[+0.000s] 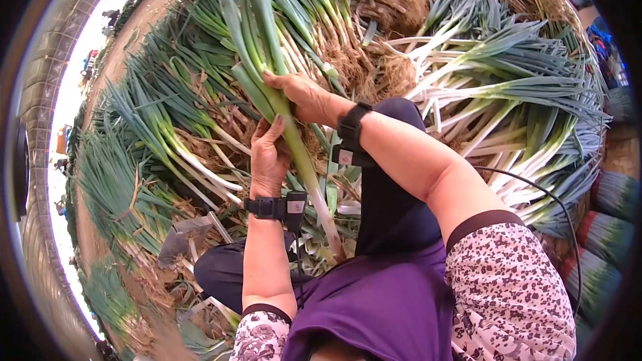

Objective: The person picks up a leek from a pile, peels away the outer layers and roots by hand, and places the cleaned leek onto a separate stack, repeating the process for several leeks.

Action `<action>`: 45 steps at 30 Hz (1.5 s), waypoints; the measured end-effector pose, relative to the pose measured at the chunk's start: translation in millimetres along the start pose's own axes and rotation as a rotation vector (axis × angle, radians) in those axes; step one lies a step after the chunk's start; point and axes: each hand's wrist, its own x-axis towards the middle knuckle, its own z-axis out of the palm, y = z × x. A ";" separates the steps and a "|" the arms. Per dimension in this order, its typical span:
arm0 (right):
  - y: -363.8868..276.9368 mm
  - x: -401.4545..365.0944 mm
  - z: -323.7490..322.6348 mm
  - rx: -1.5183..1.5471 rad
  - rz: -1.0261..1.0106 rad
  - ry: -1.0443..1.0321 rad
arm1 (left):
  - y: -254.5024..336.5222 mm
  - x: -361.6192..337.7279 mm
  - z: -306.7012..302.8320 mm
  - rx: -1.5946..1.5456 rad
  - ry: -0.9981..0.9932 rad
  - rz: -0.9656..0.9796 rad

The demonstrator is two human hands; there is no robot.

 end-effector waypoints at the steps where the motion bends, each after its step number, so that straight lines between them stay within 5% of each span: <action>1: 0.2 1.3 1.0 0.036 -0.001 0.021 | 0.8 2.5 -3.6 0.000 -0.003 -0.016; 8: -5.2 -5.4 8.7 -0.028 0.027 0.078 | 11.0 -5.0 -5.2 0.237 -0.005 0.006; 14: -18.3 1.6 -1.0 0.028 -0.187 0.006 | -24.3 -53.6 -40.4 0.358 -0.229 -0.301; 22: -2.0 5.8 -17.6 -0.142 -0.107 0.090 | -41.4 -80.0 -44.1 0.445 -0.006 -0.153; 28: -26.9 -1.8 -24.4 0.282 0.059 -0.005 | -51.7 -115.8 -50.1 0.029 -0.103 -0.279; 32: -36.2 -6.2 -32.4 0.280 0.038 -0.018 | -53.9 -125.9 -60.3 -0.083 -0.057 -0.409; 35: -43.2 -9.8 -37.4 0.216 -0.039 -0.047 | -68.9 -147.1 -83.8 0.524 0.146 -0.429; 36: -44.0 -9.0 -41.4 0.147 -0.102 -0.066 | -75.5 -156.4 -99.2 0.528 0.145 -0.433; 38: -48.7 -8.1 -48.2 0.148 -0.101 -0.056 | -85.8 -173.6 -123.2 1.410 -0.154 -0.035; 39: -50.5 -5.7 -48.6 0.148 -0.140 -0.066 | -82.0 -177.6 -123.7 1.411 -0.150 -0.030; 41: -56.8 -8.1 -53.8 0.102 -0.168 -0.030 | -72.5 -177.5 -125.1 1.917 -0.032 -0.068; 45: -40.1 -13.8 -39.0 0.045 -0.154 0.010 | -30.3 -126.7 -79.3 1.279 0.215 0.179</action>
